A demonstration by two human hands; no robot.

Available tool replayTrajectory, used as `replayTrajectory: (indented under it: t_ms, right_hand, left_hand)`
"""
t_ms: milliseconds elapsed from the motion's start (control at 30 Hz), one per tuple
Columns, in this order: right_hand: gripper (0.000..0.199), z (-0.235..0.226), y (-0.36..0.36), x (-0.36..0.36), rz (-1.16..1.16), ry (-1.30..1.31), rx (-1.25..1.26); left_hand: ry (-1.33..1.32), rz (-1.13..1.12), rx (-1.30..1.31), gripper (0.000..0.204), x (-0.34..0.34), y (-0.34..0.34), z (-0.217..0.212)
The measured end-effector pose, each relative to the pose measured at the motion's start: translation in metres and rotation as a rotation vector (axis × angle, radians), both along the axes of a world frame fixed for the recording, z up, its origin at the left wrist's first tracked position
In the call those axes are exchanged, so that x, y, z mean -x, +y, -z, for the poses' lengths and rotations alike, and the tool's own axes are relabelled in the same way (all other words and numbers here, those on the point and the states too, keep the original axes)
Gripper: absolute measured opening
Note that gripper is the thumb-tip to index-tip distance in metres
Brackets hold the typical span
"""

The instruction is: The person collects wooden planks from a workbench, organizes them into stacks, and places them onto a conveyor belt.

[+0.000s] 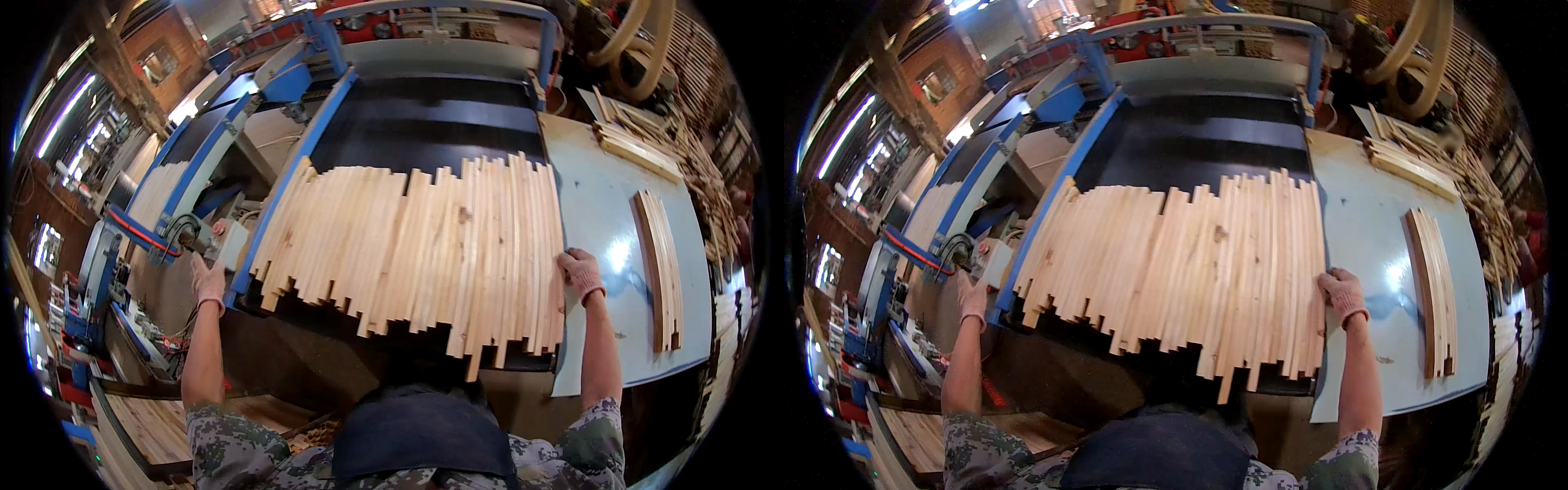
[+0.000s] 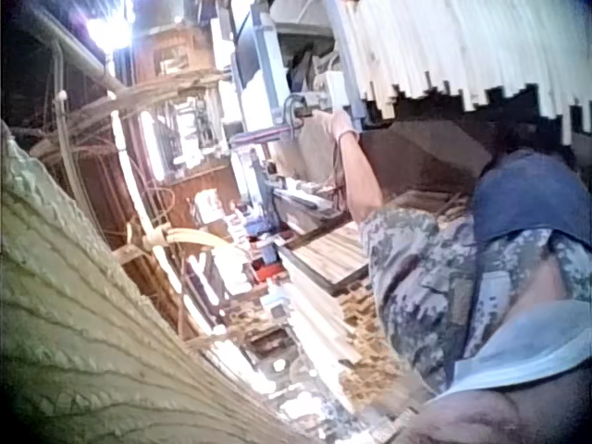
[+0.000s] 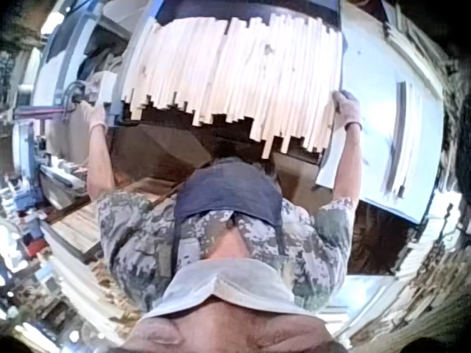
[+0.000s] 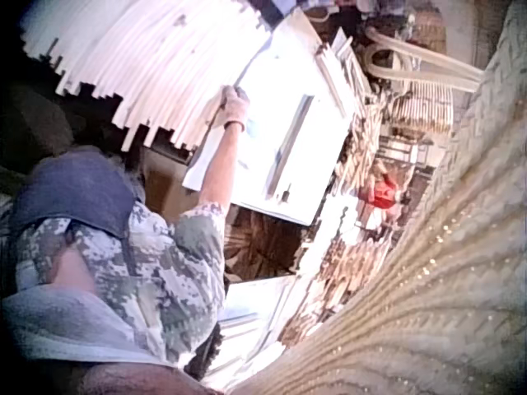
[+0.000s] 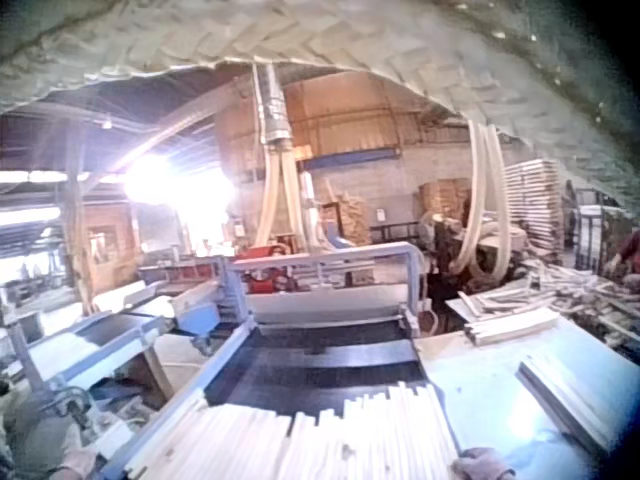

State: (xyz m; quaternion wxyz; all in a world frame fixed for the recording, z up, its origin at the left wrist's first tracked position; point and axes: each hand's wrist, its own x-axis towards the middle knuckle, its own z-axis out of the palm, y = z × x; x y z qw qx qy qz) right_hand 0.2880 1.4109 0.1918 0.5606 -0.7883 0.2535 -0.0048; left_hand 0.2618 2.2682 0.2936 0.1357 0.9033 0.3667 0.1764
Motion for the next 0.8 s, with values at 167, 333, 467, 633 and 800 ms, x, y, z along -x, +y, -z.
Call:
replayTrajectory:
  t_ms: [167,333,467,633,800]
  right_hand:
    - [0.051,0.01,-0.005,-0.004,0.018,0.014,0.02]
    - [0.038,0.038,-0.007,0.006,-0.006,-0.174,0.475]
    - [0.033,0.083,-0.032,0.017,-0.134,-0.211,1.345]
    - [0.055,-0.024,0.056,0.015,-0.074,0.145,0.869]
    - [0.058,-0.026,0.048,0.038,0.057,0.004,0.967]
  left_hand:
    - [0.071,0.127,-0.119,0.089,-0.024,0.01,-0.009]
    - [0.137,0.158,-0.118,0.081,-0.034,-0.004,-0.009]
    - [0.087,0.231,-0.254,0.079,-0.048,0.02,0.024]
    - [0.127,0.221,-0.329,0.079,-0.022,0.017,0.005]
    - [0.235,0.24,-0.269,0.08,-0.024,0.017,-0.009]
